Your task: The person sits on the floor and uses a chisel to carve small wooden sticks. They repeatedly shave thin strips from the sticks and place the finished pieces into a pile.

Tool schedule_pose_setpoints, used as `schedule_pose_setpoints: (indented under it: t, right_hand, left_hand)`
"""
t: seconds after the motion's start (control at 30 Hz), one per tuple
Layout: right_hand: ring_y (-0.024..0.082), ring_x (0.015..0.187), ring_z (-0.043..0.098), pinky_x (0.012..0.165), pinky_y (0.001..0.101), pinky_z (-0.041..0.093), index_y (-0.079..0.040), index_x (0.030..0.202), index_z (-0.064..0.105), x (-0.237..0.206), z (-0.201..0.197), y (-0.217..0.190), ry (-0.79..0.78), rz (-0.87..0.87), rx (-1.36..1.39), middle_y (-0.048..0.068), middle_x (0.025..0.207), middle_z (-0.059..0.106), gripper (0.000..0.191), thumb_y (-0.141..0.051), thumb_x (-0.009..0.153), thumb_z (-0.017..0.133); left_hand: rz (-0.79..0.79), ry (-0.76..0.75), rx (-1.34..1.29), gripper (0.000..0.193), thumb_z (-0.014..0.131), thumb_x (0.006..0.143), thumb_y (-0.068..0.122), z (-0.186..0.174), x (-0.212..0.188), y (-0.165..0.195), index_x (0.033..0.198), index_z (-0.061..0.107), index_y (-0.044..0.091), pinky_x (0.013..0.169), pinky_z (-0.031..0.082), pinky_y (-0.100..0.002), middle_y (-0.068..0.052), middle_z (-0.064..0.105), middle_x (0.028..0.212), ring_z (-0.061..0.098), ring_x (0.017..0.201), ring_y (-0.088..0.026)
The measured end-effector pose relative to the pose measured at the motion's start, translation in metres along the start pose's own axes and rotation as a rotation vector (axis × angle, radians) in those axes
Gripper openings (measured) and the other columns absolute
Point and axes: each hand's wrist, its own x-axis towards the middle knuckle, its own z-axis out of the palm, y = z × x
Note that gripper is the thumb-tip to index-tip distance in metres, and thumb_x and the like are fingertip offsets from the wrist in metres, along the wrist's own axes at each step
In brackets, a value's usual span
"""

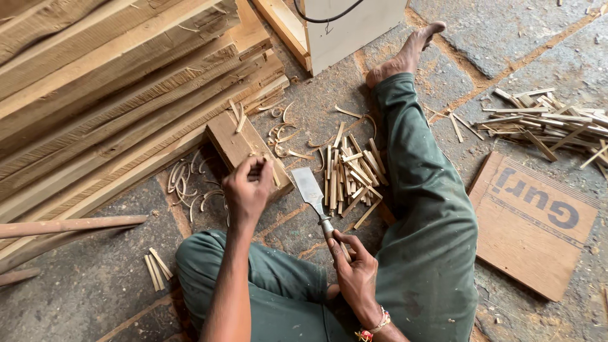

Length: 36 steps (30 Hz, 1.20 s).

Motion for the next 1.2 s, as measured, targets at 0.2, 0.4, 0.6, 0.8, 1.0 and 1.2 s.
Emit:
schedule_pose_setpoints:
  t: [0.2, 0.4, 0.6, 0.8, 1.0, 1.2]
  right_hand:
    - [0.003, 0.047, 0.043, 0.042, 0.0279, 0.029, -0.013, 0.118, 0.077, -0.004, 0.002, -0.002, -0.036, -0.056, -0.015, -0.001, 0.051, 0.061, 0.030, -0.026, 0.091, 0.074]
    - [0.003, 0.046, 0.042, 0.041, 0.0290, 0.029, -0.011, 0.116, 0.077, -0.009, 0.006, -0.003, -0.030, -0.156, -0.049, 0.000, 0.047, 0.055, 0.028, -0.023, 0.091, 0.074]
    - [0.003, 0.042, 0.044, 0.039, 0.0287, 0.031, -0.008, 0.113, 0.077, -0.011, 0.012, -0.005, -0.048, -0.203, -0.043, -0.002, 0.046, 0.048, 0.025, -0.020, 0.092, 0.074]
    - [0.003, 0.039, 0.045, 0.037, 0.0283, 0.030, -0.007, 0.114, 0.077, -0.011, 0.014, -0.010, -0.076, -0.196, -0.037, -0.003, 0.046, 0.047, 0.025, -0.019, 0.093, 0.073]
    - [0.005, 0.034, 0.052, 0.034, 0.0288, 0.031, -0.008, 0.116, 0.076, -0.012, 0.014, -0.013, -0.116, -0.159, -0.041, -0.002, 0.042, 0.050, 0.026, -0.020, 0.093, 0.072]
    - [0.006, 0.033, 0.054, 0.033, 0.0290, 0.032, -0.009, 0.117, 0.075, -0.009, 0.015, -0.009, -0.134, -0.174, -0.078, -0.002, 0.041, 0.052, 0.027, -0.022, 0.093, 0.071]
  left_hand:
    - [0.227, 0.183, 0.028, 0.019, 0.071, 0.096, 0.019, -0.022, -0.035, 0.018, 0.109, 0.072, 0.004, 0.068, 0.061, -0.027, -0.008, 0.077, 0.094, 0.076, 0.079, -0.016]
    - [-0.487, 0.101, 0.036, 0.016, 0.076, 0.088, 0.016, -0.007, -0.015, -0.040, 0.097, 0.077, 0.004, 0.062, 0.057, -0.028, -0.008, 0.080, 0.080, 0.075, 0.065, -0.014]
    - [-0.579, 0.102, -0.286, 0.020, 0.080, 0.081, 0.009, 0.018, 0.003, -0.102, 0.095, 0.076, -0.005, 0.051, 0.059, -0.029, -0.012, 0.077, 0.077, 0.073, 0.059, -0.015]
    - [-0.567, 0.127, -0.033, 0.015, 0.078, 0.085, 0.016, 0.018, -0.003, -0.102, 0.085, 0.079, 0.001, 0.052, 0.058, -0.034, -0.017, 0.076, 0.072, 0.072, 0.053, -0.020]
    - [-0.424, 0.094, 0.162, 0.021, 0.086, 0.078, 0.022, 0.009, -0.004, -0.087, 0.079, 0.080, 0.002, 0.058, 0.055, -0.038, -0.019, 0.075, 0.071, 0.071, 0.059, -0.027]
    - [-0.687, -0.067, 0.059, 0.014, 0.077, 0.087, 0.016, 0.001, 0.005, -0.075, 0.087, 0.074, 0.002, 0.051, 0.058, -0.033, -0.015, 0.076, 0.070, 0.073, 0.054, -0.019]
